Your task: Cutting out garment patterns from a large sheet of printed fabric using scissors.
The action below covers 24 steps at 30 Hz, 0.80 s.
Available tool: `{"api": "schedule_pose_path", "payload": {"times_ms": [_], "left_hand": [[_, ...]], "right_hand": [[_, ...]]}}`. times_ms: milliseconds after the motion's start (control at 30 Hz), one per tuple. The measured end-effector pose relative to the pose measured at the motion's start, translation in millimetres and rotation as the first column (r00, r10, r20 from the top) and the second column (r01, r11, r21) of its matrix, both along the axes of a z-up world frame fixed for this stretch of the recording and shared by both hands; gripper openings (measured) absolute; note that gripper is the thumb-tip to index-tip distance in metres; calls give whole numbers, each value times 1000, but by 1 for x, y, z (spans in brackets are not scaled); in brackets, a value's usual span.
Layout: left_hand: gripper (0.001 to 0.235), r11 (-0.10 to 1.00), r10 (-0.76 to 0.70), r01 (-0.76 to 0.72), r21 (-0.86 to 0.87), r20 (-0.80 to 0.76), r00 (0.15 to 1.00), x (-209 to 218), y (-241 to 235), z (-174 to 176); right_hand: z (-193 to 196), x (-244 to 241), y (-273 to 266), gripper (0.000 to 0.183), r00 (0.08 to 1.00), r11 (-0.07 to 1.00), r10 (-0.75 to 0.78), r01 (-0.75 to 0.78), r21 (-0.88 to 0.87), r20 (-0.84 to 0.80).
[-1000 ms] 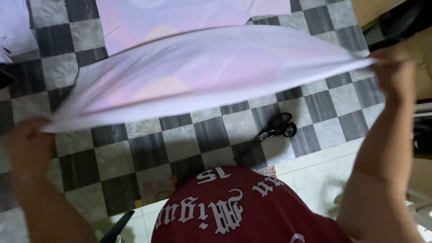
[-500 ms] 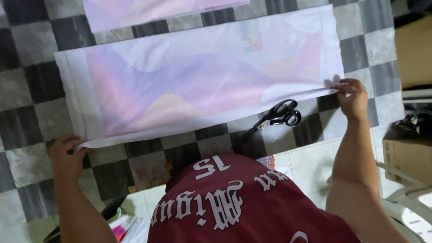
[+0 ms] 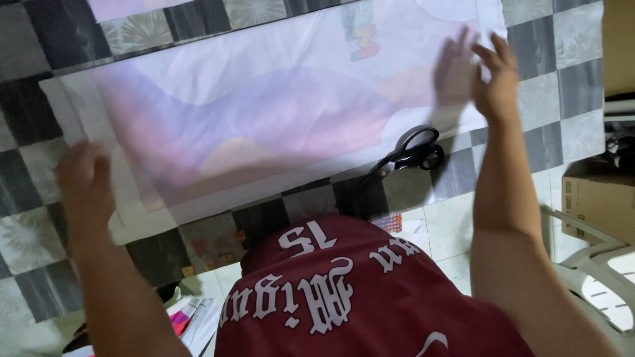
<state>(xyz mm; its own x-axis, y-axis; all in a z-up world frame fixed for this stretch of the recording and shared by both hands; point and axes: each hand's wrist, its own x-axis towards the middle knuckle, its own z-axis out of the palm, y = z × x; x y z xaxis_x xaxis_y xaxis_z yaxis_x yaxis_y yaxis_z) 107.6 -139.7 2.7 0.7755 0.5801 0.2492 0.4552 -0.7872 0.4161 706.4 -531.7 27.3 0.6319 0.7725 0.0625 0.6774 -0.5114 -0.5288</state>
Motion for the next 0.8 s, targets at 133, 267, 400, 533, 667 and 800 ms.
{"api": "schedule_pose_path", "payload": {"times_ms": [133, 267, 400, 533, 667, 800], "left_hand": [[49, 980, 176, -187, -61, -156, 972, 54, 25, -31], [66, 906, 395, -421, 42, -439, 807, 92, 26, -19], [68, 891, 441, -445, 90, -398, 804, 93, 23, -27], [72, 895, 428, -435, 102, -474, 770, 85, 32, -34], [74, 883, 469, -397, 252, -404, 786, 57, 56, -61], [69, 842, 503, -528, 112, -516, 693, 81, 36, -26]], "right_hand": [[-26, 21, 49, 44, 992, 991, 78, -66, -113, 103], [-57, 51, 63, 62, 986, 960, 28, 18, -279, 161], [-71, 77, 61, 56, 997, 969, 33, -15, -247, 66], [-74, 128, 19, 43, 996, 976, -88, 91, 196, -23], [-61, 113, -51, 26, 887, 800, -454, 369, 474, 77], [-105, 80, -131, 18, 703, 819, -570, 451, 354, 425]]}}
